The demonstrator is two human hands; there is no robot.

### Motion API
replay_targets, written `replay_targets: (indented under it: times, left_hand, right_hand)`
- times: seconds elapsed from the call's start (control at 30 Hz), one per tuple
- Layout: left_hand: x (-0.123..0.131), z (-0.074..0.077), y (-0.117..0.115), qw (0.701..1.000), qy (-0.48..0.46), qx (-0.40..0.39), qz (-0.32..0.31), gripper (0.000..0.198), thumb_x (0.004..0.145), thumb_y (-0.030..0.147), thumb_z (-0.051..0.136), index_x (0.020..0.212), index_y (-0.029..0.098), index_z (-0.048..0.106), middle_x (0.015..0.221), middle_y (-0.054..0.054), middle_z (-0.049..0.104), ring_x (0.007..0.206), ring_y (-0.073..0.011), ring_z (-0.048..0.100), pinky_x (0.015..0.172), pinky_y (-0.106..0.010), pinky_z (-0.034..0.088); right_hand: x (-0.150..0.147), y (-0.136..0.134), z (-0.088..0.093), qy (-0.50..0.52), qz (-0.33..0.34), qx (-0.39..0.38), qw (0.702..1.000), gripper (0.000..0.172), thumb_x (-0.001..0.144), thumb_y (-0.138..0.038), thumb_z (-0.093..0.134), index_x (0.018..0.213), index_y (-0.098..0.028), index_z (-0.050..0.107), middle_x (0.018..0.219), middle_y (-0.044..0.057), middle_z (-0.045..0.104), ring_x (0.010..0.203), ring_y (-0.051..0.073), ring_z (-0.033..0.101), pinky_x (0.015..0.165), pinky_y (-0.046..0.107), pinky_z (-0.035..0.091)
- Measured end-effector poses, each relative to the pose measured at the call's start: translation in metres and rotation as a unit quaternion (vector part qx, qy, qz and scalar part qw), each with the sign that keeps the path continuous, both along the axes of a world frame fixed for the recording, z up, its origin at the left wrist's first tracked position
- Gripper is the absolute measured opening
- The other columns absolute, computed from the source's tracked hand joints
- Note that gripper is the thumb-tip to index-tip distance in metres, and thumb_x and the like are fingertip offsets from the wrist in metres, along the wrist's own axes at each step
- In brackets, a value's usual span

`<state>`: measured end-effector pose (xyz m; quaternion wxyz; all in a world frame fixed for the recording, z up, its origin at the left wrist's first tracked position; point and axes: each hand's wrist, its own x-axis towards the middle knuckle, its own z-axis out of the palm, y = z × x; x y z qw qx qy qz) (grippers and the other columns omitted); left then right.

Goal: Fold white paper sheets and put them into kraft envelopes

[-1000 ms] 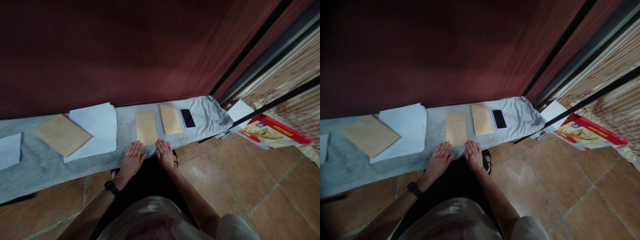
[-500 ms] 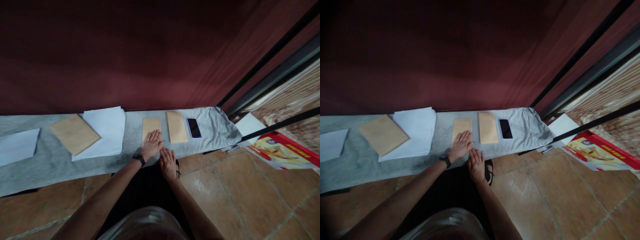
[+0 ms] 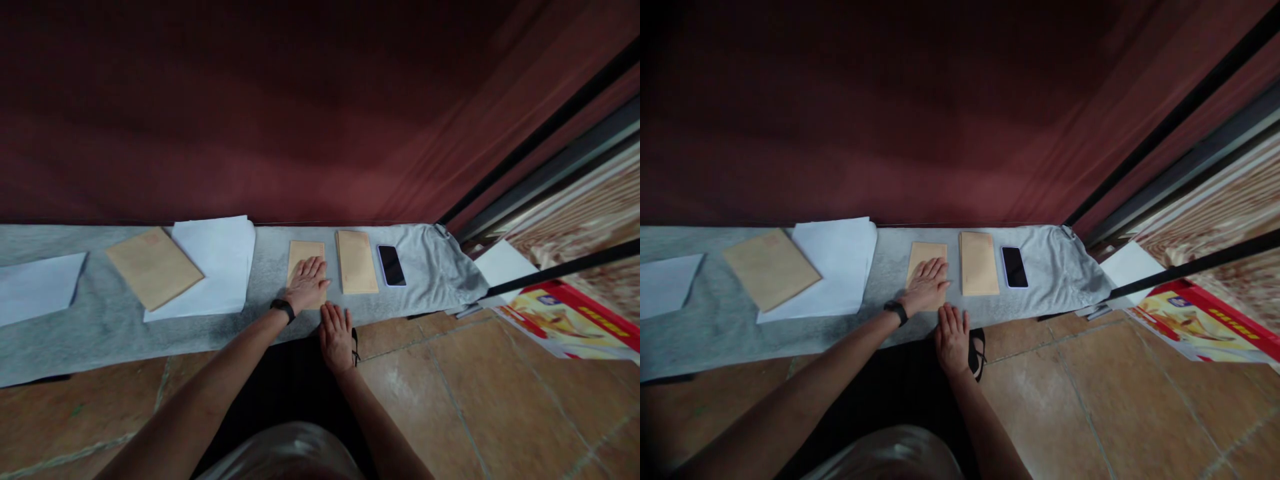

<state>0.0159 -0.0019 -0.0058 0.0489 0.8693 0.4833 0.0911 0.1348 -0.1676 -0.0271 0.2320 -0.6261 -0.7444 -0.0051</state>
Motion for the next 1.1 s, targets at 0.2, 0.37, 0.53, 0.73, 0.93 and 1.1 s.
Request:
replay_targets:
  times: [0.2,0.37,0.53,0.73,0.93,1.1]
  left_hand:
    - [-0.025,-0.004,-0.030,0.997,-0.017,0.029,-0.066,0.053,0.103,0.040,0.033,0.152,0.023,0.043,0.163,-0.005,0.037,0.153,-0.0263,0.026,0.126,-0.051,0.014]
    - [-0.045,0.003,-0.057,0.993,-0.030,0.032,-0.112,0.052,0.104,0.038,0.036,0.153,0.024,0.042,0.162,-0.005,0.037,0.152,-0.0259,0.027,0.126,-0.049,0.016]
    - [-0.065,0.008,-0.077,0.984,-0.019,0.019,-0.176,0.057,0.103,0.042,0.040,0.157,0.024,0.033,0.164,-0.006,0.034,0.153,-0.0228,0.025,0.126,-0.045,0.014]
    - [-0.081,0.000,-0.091,0.978,-0.003,0.005,-0.207,0.070,0.100,0.051,0.047,0.159,0.019,0.027,0.166,-0.007,0.030,0.155,-0.0210,0.021,0.127,-0.038,0.014]
    - [-0.081,-0.003,-0.093,0.978,-0.001,0.012,-0.208,0.068,0.099,0.049,0.049,0.156,0.016,0.032,0.164,-0.011,0.033,0.154,-0.0222,0.023,0.126,-0.039,0.016]
    - [-0.080,-0.005,-0.092,0.980,0.022,0.005,-0.200,0.063,0.096,0.048,0.055,0.145,0.010,0.049,0.153,-0.017,0.049,0.150,-0.0253,0.034,0.126,-0.041,0.018]
  right_hand:
    - [0.000,-0.001,-0.002,0.000,0.001,-0.008,1.000,0.049,0.103,-0.019,0.039,0.152,-0.017,0.043,0.150,0.010,0.053,0.144,0.026,0.040,0.123,0.055,0.018]
    - [0.002,-0.001,-0.007,-0.007,0.003,-0.007,1.000,0.050,0.103,-0.018,0.036,0.153,-0.017,0.041,0.153,0.011,0.050,0.145,0.026,0.038,0.123,0.055,0.017]
    - [0.004,-0.001,-0.010,-0.002,0.008,-0.008,1.000,0.050,0.104,-0.019,0.034,0.153,-0.016,0.041,0.152,0.012,0.051,0.146,0.025,0.038,0.123,0.055,0.016]
    - [0.004,-0.002,-0.007,0.021,0.010,-0.010,1.000,0.048,0.106,-0.022,0.030,0.152,-0.016,0.042,0.151,0.013,0.052,0.146,0.024,0.037,0.123,0.055,0.016]
    - [-0.005,0.019,0.008,0.107,0.017,-0.034,0.994,0.050,0.108,-0.032,0.024,0.148,-0.015,0.048,0.151,0.014,0.052,0.144,0.021,0.041,0.122,0.050,0.027]
    - [-0.023,0.047,0.017,0.090,0.073,-0.071,0.991,0.051,0.109,-0.037,0.026,0.148,-0.013,0.049,0.152,0.013,0.051,0.145,0.020,0.041,0.122,0.044,0.028]
